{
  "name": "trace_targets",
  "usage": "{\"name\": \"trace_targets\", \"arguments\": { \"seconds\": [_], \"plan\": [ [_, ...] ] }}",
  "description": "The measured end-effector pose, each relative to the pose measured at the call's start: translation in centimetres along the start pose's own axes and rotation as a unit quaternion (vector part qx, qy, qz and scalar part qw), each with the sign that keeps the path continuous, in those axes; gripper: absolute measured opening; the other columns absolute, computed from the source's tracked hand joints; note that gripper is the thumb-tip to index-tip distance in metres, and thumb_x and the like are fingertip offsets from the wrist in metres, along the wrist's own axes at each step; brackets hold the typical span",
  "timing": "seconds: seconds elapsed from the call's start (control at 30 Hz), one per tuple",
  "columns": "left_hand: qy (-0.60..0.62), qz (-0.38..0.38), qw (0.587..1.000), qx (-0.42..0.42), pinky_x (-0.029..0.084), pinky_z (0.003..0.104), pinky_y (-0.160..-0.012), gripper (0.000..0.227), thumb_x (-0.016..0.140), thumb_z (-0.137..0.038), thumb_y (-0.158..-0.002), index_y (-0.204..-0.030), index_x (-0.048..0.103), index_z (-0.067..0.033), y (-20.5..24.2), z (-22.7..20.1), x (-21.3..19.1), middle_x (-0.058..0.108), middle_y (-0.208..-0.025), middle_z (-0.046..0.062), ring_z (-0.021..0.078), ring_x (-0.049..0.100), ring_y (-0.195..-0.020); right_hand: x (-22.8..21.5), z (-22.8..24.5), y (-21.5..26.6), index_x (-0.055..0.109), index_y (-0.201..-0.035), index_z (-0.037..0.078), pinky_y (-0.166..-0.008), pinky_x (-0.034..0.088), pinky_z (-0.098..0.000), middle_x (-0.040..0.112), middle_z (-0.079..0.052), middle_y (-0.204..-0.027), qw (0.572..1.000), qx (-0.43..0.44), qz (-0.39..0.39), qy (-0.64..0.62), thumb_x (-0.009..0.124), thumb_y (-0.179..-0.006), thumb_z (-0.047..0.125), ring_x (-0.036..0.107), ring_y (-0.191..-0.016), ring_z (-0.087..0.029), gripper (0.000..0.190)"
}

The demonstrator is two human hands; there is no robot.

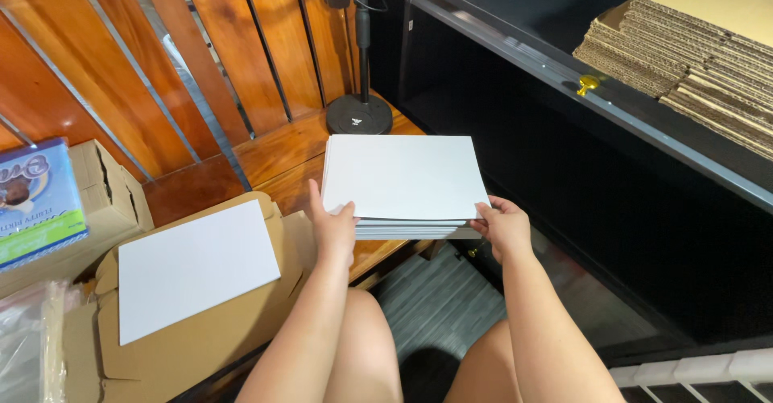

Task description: The person repeatedly picks up flat cardboard sheets from a stack on a wooden surface and places them onto a black shelf. The person also handles white sheets, stacking them on the same shelf.

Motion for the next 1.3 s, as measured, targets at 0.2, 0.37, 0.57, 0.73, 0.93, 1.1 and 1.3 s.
{"name": "trace_targets", "arguments": {
  "seconds": [0.2, 0.37, 0.57, 0.73, 0.93, 1.1, 1.3],
  "plan": [
    [-0.042, 0.004, 0.998, -0.044, 0.058, 0.053, -0.097, 0.073, 0.063, 0.005, -0.097, -0.163, 0.034, -0.0100, -3.6, 3.0, -1.4, 0.024, -0.164, 0.028, 0.0521, 0.047, -0.138, 0.1, 0.4, 0.4, 0.057, -0.138, -0.007, -0.075, 0.068, -0.0402, 0.068, -0.022, -0.103, 1.000, -0.005, 0.006, 0.010, 0.071, -0.099, 0.008, 0.072, -0.079, -0.025, 0.045],
    [-0.055, 0.014, 0.997, -0.043, 0.059, 0.049, -0.098, 0.067, 0.059, 0.005, -0.098, -0.159, 0.035, 0.0010, -2.1, 1.0, -1.2, 0.023, -0.165, 0.031, 0.0521, 0.040, -0.143, 0.1, 0.4, 0.4, 0.057, -0.138, -0.008, -0.076, 0.068, -0.0409, 0.069, -0.020, -0.099, 1.000, -0.006, 0.005, 0.010, 0.072, -0.097, 0.008, 0.072, -0.078, -0.024, 0.046],
    [-0.037, 0.022, 0.998, -0.043, 0.058, 0.050, -0.099, 0.067, 0.058, 0.006, -0.097, -0.160, 0.033, 0.0010, -1.8, 0.8, -1.0, 0.021, -0.165, 0.031, 0.0524, 0.039, -0.143, 0.1, 0.5, 0.2, 0.059, -0.136, -0.008, -0.074, 0.069, -0.0428, 0.071, -0.021, -0.097, 1.000, -0.005, 0.010, 0.022, 0.074, -0.096, 0.007, 0.073, -0.076, -0.026, 0.045],
    [0.007, 0.038, 0.997, -0.074, 0.056, 0.055, -0.100, 0.069, 0.057, 0.008, -0.095, -0.159, 0.031, 0.0030, -4.5, 2.3, -1.6, 0.022, -0.162, 0.034, 0.0562, 0.044, -0.137, 0.1, 1.0, -0.5, 0.059, -0.134, -0.011, -0.075, 0.067, -0.0422, 0.069, -0.027, -0.105, 0.998, -0.003, 0.023, 0.058, 0.074, -0.096, 0.006, 0.074, -0.084, -0.032, 0.045],
    [0.025, 0.047, 0.992, -0.116, 0.058, 0.059, -0.095, 0.064, 0.057, 0.005, -0.097, -0.156, 0.035, 0.0030, -8.6, 4.9, -2.2, 0.029, -0.157, 0.031, 0.0582, 0.050, -0.128, 0.2, 2.1, -0.8, 0.060, -0.131, -0.010, -0.075, 0.067, -0.0451, 0.068, -0.033, -0.111, 0.997, 0.017, 0.023, 0.078, 0.069, -0.098, 0.007, 0.074, -0.088, -0.038, 0.038],
    [-0.002, 0.094, 0.991, -0.100, 0.061, 0.056, -0.092, 0.061, 0.055, 0.006, -0.096, -0.155, 0.041, 0.0011, -8.7, 3.3, -1.5, 0.038, -0.153, 0.029, 0.0557, 0.057, -0.122, 0.9, 5.5, 1.8, 0.057, -0.141, -0.007, -0.075, 0.066, -0.0388, 0.068, -0.034, -0.118, 0.991, 0.014, 0.046, 0.128, 0.067, -0.099, 0.005, 0.075, -0.088, -0.036, 0.045],
    [0.017, 0.100, 0.992, -0.072, 0.059, 0.054, -0.094, 0.059, 0.054, 0.006, -0.096, -0.155, 0.044, -0.0002, -4.7, -1.9, -1.9, 0.039, -0.154, 0.028, 0.0514, 0.058, -0.125, 1.3, 9.3, 4.3, 0.057, -0.143, -0.003, -0.075, 0.066, -0.0418, 0.068, -0.034, -0.112, 0.994, -0.014, 0.042, 0.097, 0.068, -0.096, 0.001, 0.075, -0.087, -0.039, 0.048]
  ]
}}
Point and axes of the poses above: each hand's wrist, its own y-axis away from the middle knuckle, its own x-axis out of the palm, z = x × y, the point moved 7 cm from there along -y, towards the middle knuckle
